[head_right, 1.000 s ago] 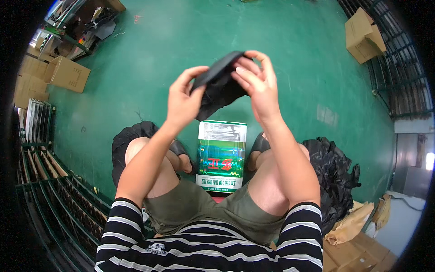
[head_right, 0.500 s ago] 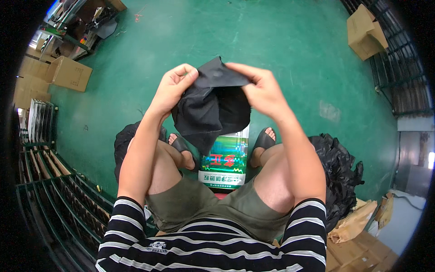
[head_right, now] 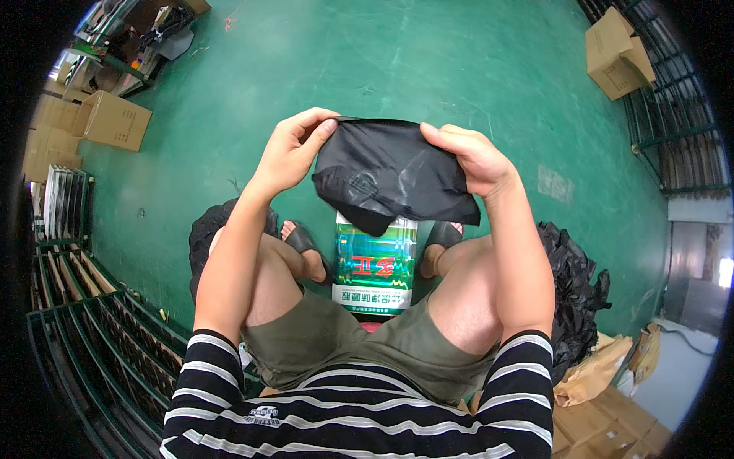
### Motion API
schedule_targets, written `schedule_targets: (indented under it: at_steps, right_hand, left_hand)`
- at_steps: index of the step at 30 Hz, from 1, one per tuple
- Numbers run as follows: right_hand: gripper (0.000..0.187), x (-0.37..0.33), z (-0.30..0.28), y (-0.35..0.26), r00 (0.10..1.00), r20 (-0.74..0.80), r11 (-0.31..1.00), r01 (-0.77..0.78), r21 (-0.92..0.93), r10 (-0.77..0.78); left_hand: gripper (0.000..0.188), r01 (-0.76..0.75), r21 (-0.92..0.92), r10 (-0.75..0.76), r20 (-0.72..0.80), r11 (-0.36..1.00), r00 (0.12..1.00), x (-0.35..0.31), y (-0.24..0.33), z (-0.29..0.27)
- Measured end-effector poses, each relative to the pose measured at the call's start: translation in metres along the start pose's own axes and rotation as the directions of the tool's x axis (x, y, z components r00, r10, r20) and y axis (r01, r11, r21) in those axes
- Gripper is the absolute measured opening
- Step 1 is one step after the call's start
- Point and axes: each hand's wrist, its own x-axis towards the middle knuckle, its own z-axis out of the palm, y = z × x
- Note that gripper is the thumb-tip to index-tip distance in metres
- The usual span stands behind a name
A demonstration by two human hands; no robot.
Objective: Covering pink circular bases or equipment parts with black fabric covers.
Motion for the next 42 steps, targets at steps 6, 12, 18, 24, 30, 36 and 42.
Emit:
schedule_targets:
  at_steps: [6, 12, 18, 24, 30, 36, 42]
  right_hand:
    - [0.037, -0.007, 0.012, 0.016, 0.919, 0.376, 0.989, -0.076, -0.126, 0.119]
    - [0.034, -0.002, 0.027, 0.013, 0.89, 0.177, 0.826, -0.294, -0.481, 0.419]
    - [0.022, -0.009, -0.021, 0.024, 0.878, 0.461, 0.99, -0.137, -0.013, 0.128]
    - [0.035, -0.019, -0.019, 0.025, 0.807, 0.517, 0.945, -0.146, -0.294, 0.285]
    - [0.041, -0.022, 0.026, 0.041, 0.675, 0.708, 0.941, -0.336, 0.043, 0.209]
    - [0.035, -0.033, 0.009, 0.03, 0.909, 0.404, 0.989, -0.137, 0.062, 0.101]
    - [0.031, -0.02, -0.041, 0.025, 0.771, 0.609, 0.972, 0.059, 0.226, -0.188]
  left_hand:
    - [0.021, 0.349, -0.365, -0.227, 0.338, 0.863, 0.913, -0.004, 0.011, -0.01]
    - [0.018, 0.438, -0.304, -0.241, 0.515, 0.846, 0.822, -0.009, 0.023, -0.015]
    - [0.017, 0.422, -0.189, -0.186, 0.689, 0.886, 0.7, -0.015, 0.016, -0.033]
    - [0.02, 0.385, -0.225, -0.153, 0.657, 0.895, 0.739, -0.017, 0.017, -0.042]
    - [0.031, 0.536, -0.302, -0.178, 0.722, 0.788, 0.669, -0.024, 0.02, -0.016]
    - [0.02, 0.397, -0.338, 0.016, 0.779, 0.853, 0.627, -0.021, 0.016, -0.033]
    - [0.02, 0.581, -0.491, -0.086, 0.711, 0.65, 0.698, -0.026, 0.007, -0.062]
